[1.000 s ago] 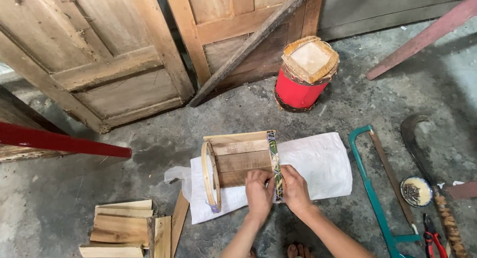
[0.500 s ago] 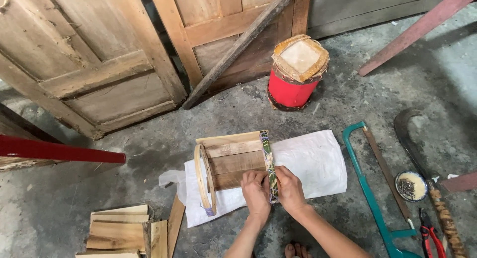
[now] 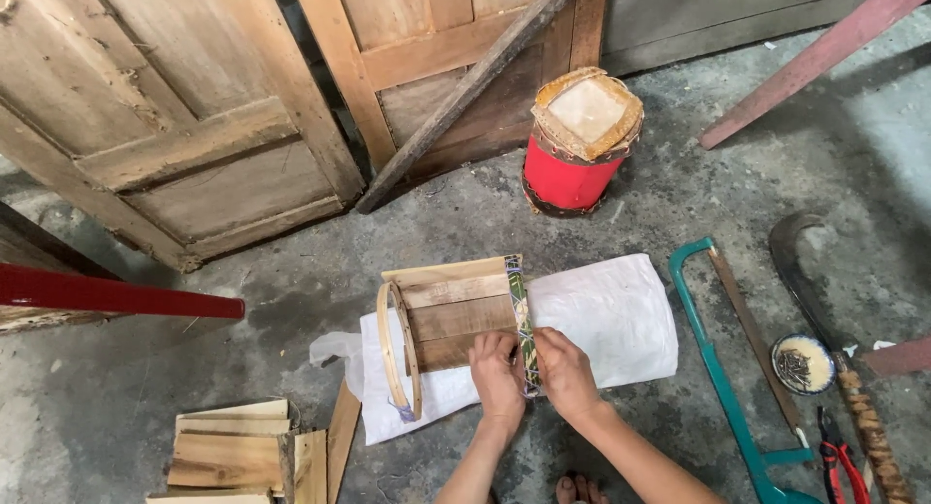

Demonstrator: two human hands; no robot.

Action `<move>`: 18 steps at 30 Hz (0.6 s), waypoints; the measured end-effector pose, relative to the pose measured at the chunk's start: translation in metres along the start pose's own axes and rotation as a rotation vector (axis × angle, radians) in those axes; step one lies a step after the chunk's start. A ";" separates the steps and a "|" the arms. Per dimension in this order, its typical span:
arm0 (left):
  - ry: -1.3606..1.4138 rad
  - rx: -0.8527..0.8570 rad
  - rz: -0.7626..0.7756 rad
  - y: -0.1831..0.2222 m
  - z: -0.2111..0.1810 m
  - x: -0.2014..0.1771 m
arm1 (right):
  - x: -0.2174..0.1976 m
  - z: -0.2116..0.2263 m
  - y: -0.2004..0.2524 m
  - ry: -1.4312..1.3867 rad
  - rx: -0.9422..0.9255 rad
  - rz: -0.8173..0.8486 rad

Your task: Fitting a wooden hoop onto a rectangular wooden frame and securing it with a hammer to assemble an instrument component.

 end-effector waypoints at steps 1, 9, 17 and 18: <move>0.000 0.000 0.000 -0.001 -0.001 -0.001 | -0.002 0.001 -0.001 0.000 0.000 0.000; -0.008 0.032 0.021 -0.004 -0.006 -0.005 | -0.018 -0.012 0.001 -0.096 0.145 0.008; -0.071 -0.002 0.089 -0.002 0.010 0.010 | -0.093 -0.122 0.181 0.066 0.507 -0.065; -0.081 -0.002 0.097 -0.003 0.011 0.010 | -0.104 -0.144 0.220 0.192 0.539 -0.066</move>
Point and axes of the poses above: each hand's wrist, its own y-axis away from the middle knuckle, its own x-axis out of the palm, z = x × y, the point moved 9 cm from there along -y, towards the middle knuckle, and after that the axes turned 5 degrees about -x, right-handed, at the moved point
